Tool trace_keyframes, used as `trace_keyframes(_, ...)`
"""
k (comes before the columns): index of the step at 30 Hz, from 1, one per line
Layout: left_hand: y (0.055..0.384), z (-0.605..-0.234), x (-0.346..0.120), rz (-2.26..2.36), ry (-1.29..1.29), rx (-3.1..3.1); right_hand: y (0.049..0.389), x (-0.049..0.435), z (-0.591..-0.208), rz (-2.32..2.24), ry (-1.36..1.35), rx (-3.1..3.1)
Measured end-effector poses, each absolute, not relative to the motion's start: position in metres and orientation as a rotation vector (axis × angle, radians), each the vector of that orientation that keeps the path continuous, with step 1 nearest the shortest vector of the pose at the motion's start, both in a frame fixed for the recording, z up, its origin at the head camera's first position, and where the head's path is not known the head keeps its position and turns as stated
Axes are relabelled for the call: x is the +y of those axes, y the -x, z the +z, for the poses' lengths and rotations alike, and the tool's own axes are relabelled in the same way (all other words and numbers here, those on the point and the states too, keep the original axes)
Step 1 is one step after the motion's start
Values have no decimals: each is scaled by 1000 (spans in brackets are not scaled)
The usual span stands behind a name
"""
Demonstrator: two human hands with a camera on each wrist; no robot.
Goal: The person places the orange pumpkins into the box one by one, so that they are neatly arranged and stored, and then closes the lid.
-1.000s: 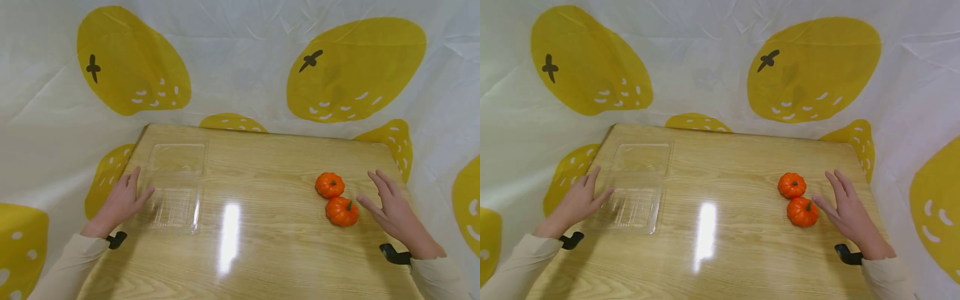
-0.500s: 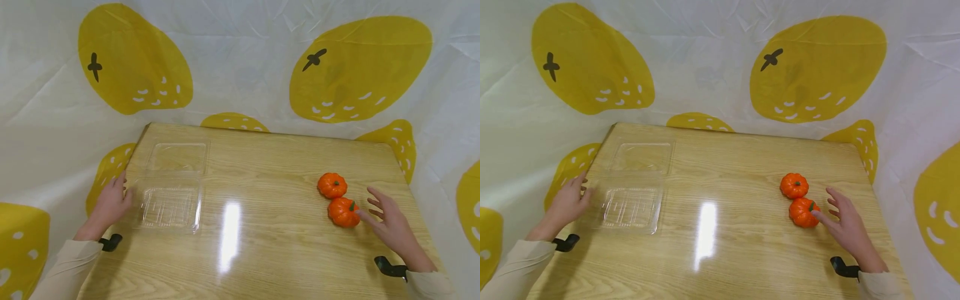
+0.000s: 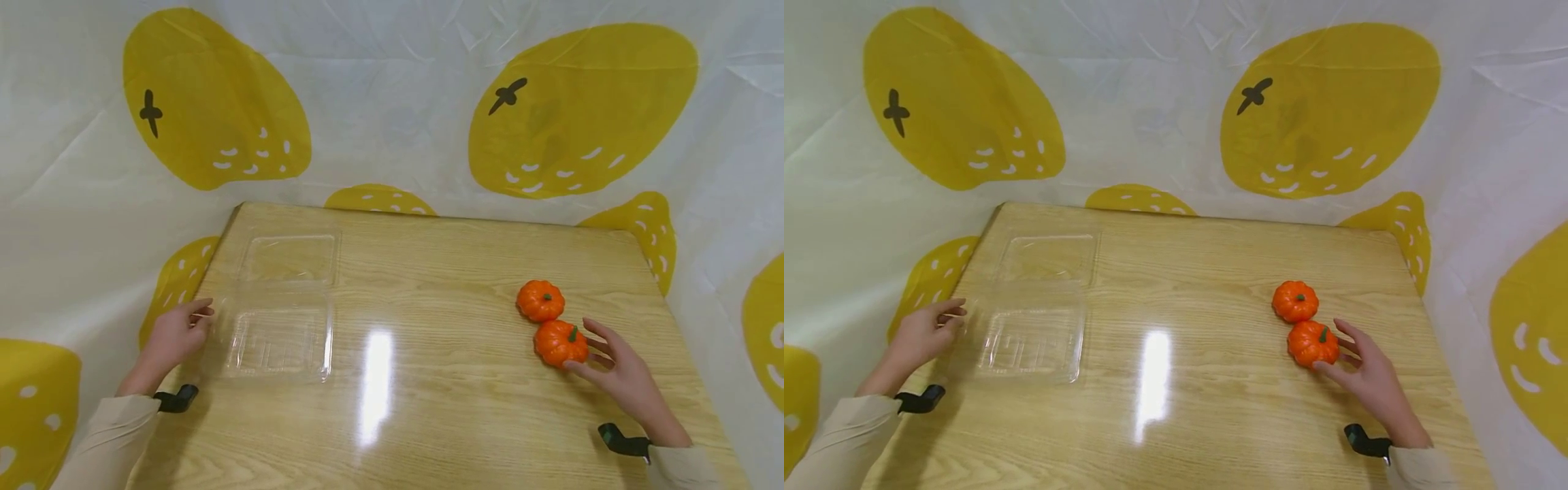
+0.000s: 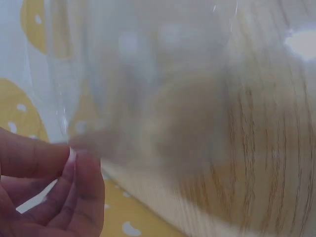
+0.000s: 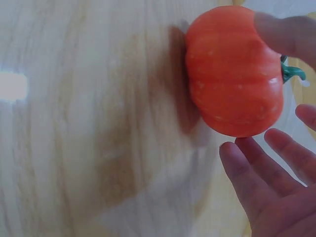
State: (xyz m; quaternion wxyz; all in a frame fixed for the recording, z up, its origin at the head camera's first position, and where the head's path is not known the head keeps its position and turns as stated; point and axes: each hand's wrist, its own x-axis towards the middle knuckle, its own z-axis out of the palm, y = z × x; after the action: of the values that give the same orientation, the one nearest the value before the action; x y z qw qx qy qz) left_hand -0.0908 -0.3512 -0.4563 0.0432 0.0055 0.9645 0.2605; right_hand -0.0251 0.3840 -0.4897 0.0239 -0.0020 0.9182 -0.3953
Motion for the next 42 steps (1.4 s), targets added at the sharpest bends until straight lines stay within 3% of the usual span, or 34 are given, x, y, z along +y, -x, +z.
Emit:
trace_keyframes(14,91,-469,-368,1423,43,2453,19,379,-503,-1401,-91,2776)
trace_keyframes(42,93,-483,-351,1803,109,2010,20,381,-503,-1431,-130,2745)
